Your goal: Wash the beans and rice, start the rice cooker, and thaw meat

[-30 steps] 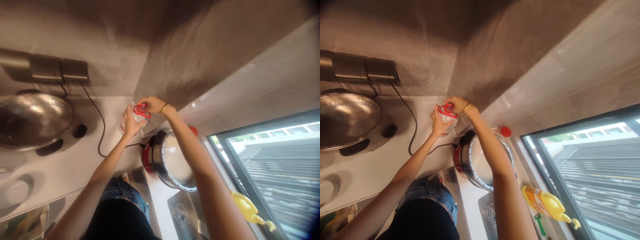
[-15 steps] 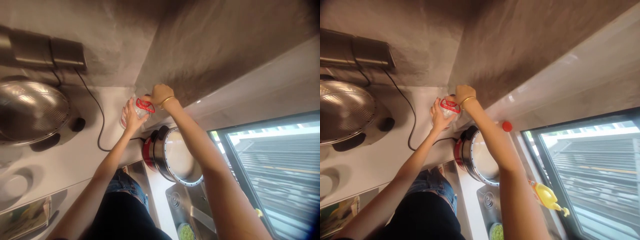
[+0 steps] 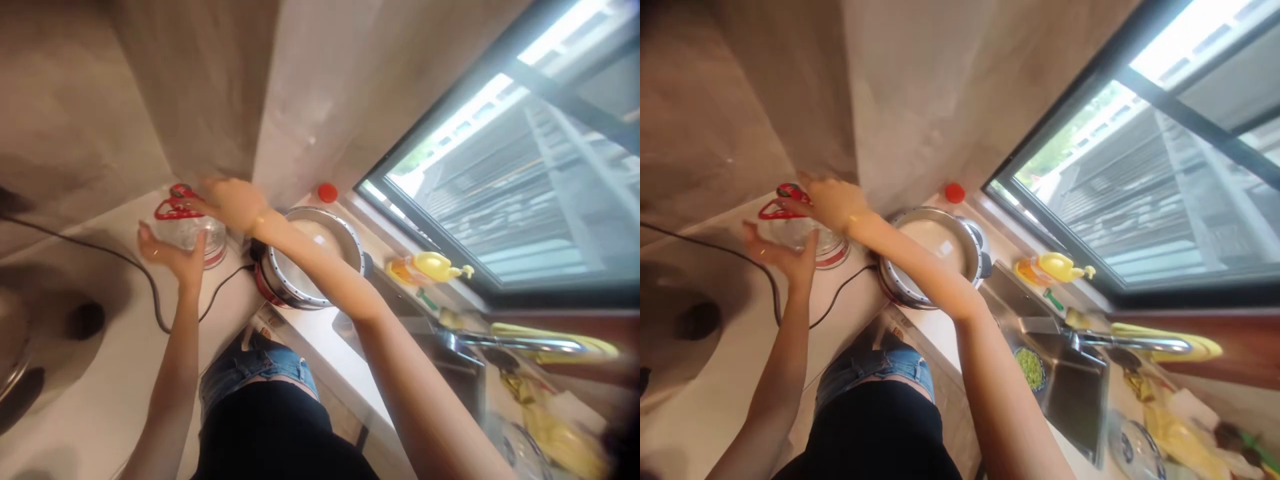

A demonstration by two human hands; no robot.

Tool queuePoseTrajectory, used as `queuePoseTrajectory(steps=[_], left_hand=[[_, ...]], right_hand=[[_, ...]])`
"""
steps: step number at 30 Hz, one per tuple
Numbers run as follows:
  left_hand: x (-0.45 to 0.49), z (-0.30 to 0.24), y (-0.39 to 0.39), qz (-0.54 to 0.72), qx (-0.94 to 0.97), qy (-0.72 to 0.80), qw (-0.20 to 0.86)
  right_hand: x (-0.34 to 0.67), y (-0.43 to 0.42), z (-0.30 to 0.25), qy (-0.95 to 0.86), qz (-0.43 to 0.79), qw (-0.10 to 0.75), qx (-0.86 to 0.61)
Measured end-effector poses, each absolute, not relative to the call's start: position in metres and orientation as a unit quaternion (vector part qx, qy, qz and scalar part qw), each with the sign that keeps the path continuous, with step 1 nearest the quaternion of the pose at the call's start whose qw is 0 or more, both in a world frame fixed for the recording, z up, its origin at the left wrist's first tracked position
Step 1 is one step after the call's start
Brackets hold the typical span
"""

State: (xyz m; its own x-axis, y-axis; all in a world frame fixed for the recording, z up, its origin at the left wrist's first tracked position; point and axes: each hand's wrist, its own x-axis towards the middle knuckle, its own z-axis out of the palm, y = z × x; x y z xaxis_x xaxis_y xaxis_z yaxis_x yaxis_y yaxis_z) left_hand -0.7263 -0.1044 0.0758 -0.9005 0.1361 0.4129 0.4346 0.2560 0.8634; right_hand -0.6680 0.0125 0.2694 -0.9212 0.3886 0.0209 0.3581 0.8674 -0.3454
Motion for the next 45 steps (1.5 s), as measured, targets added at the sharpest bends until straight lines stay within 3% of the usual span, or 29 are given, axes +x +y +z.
queuePoseTrajectory(steps=[2,5,8,10,13,19,24,30,42,45], left_hand=[[-0.708,0.069,-0.112,-0.623,-0.195,-0.748,0.122],[-0.676,0.065,-0.099,-0.685,-0.265,-0.676,-0.058],[-0.656,0.068,-0.060,-0.712,-0.256,-0.627,-0.187],[-0.652,0.069,-0.034,-0.707,-0.221,-0.634,-0.222],[-0.654,0.065,-0.012,-0.700,-0.201,-0.652,-0.213],[-0.650,0.059,-0.015,-0.699,-0.213,-0.663,-0.164],[-0.645,0.068,-0.017,-0.683,-0.206,-0.685,-0.148],[-0.644,0.070,-0.017,-0.686,-0.205,-0.683,-0.146],[-0.631,0.072,-0.035,-0.705,-0.139,-0.650,-0.246],[-0.610,0.064,-0.062,-0.707,-0.131,-0.631,-0.292]], right_hand=[[-0.580,0.033,0.282,-0.949,0.131,0.115,-0.264],[-0.439,0.076,0.270,-0.850,0.048,0.202,-0.484],[-0.342,0.107,0.226,-0.745,0.069,0.116,-0.653],[-0.313,0.113,0.192,-0.728,0.151,0.090,-0.663],[-0.303,0.111,0.153,-0.717,0.228,0.164,-0.638],[-0.304,0.113,0.116,-0.698,0.267,0.343,-0.569],[-0.306,0.116,0.103,-0.688,0.268,0.398,-0.544],[-0.309,0.119,0.107,-0.695,0.299,0.378,-0.534],[-0.292,0.130,0.116,-0.645,0.450,0.284,-0.549],[-0.279,0.156,0.116,-0.645,0.403,0.279,-0.587]])
